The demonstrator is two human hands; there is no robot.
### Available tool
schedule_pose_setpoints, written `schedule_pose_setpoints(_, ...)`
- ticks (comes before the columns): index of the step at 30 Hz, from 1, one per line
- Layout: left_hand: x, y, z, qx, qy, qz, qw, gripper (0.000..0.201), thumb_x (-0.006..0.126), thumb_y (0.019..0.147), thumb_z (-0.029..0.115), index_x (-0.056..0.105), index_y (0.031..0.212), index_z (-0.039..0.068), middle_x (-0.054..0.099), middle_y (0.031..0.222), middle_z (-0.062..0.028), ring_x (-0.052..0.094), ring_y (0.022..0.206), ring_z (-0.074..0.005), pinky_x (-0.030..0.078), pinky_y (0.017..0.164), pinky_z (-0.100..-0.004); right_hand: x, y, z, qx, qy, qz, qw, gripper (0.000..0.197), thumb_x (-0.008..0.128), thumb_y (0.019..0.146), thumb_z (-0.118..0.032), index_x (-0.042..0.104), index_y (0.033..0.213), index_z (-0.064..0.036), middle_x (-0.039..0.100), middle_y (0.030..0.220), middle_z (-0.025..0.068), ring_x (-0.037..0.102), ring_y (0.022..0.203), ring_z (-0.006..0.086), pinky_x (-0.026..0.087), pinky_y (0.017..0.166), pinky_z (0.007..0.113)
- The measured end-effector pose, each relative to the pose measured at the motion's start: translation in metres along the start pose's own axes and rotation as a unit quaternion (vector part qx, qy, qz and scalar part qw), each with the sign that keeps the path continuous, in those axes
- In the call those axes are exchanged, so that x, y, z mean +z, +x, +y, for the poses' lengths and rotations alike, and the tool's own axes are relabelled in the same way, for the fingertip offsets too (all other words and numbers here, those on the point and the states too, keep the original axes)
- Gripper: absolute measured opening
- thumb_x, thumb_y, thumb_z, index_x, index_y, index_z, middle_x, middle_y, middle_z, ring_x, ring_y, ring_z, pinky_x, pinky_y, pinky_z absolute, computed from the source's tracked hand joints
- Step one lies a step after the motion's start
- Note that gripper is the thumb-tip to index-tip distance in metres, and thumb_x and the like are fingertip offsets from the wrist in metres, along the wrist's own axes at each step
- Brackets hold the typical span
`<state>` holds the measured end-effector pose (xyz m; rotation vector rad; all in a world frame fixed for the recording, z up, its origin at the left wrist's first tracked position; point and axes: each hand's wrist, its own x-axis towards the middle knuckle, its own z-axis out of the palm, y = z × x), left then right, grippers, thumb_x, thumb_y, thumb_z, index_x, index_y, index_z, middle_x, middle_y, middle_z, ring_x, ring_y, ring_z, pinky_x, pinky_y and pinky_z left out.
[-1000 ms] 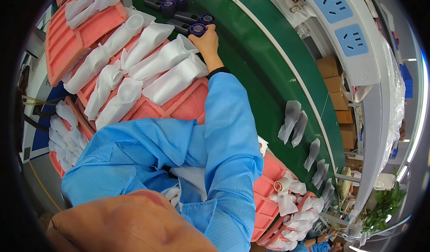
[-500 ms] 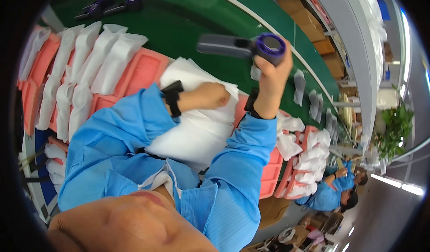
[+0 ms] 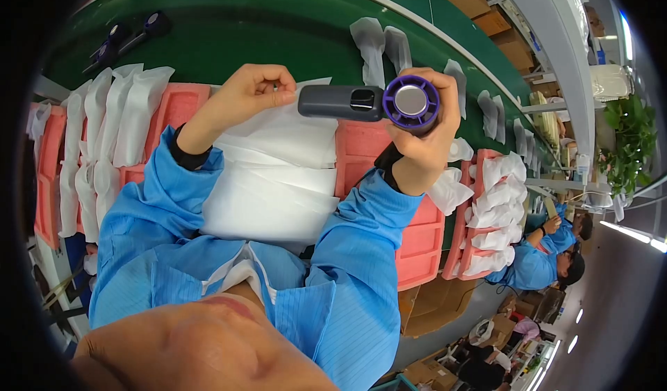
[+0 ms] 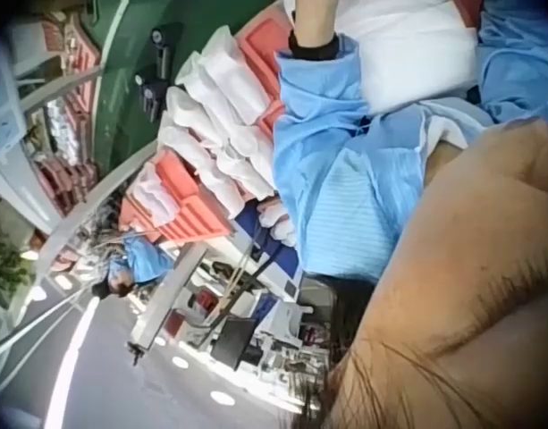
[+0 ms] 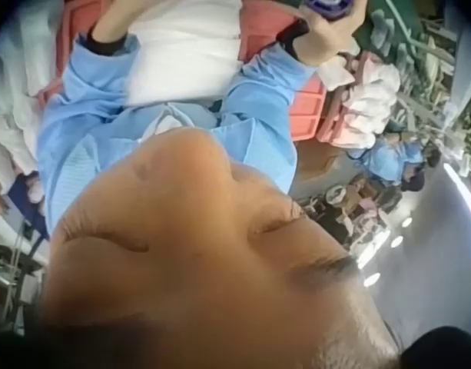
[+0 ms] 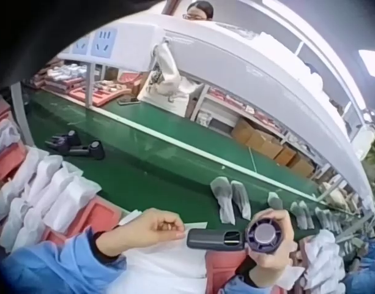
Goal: The person wraps hair dryers in protective foam sheets by hand and places them into a pink tray. This process is repeated for several hair dryers.
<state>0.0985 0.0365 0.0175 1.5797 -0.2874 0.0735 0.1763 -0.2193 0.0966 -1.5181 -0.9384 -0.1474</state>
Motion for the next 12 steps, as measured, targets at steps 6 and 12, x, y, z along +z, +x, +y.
schedule_pose_setpoints(6,-0.008,-0.005,0.013,0.006,0.093,0.071,0.993,0.01,0.065,0.085,0.013,0.063,0.085,0.004,0.055,0.071,0.0019,0.046,0.059,-0.0035,0.037,0.053,-0.0192,0.018,0.002,0.007,-0.006,-0.031,0.019,0.999,0.056,0.072,0.055,-0.014,0.049,0.103,0.0009,0.058,0.098,0.0153,0.059,0.082,0.0181,0.049,0.073,0.029)
schedule_pose_setpoints(12,-0.007,-0.008,0.024,0.03,-0.043,0.145,0.988,0.011,0.064,0.087,0.016,0.061,0.094,0.008,0.061,0.077,-0.0006,0.05,0.061,-0.0051,0.038,0.052,-0.0204,0.053,0.004,0.005,-0.006,-0.059,-0.047,0.997,0.055,0.074,0.06,-0.014,0.048,0.107,-0.0014,0.058,0.102,0.0152,0.058,0.088,0.0196,0.047,0.082,0.028)
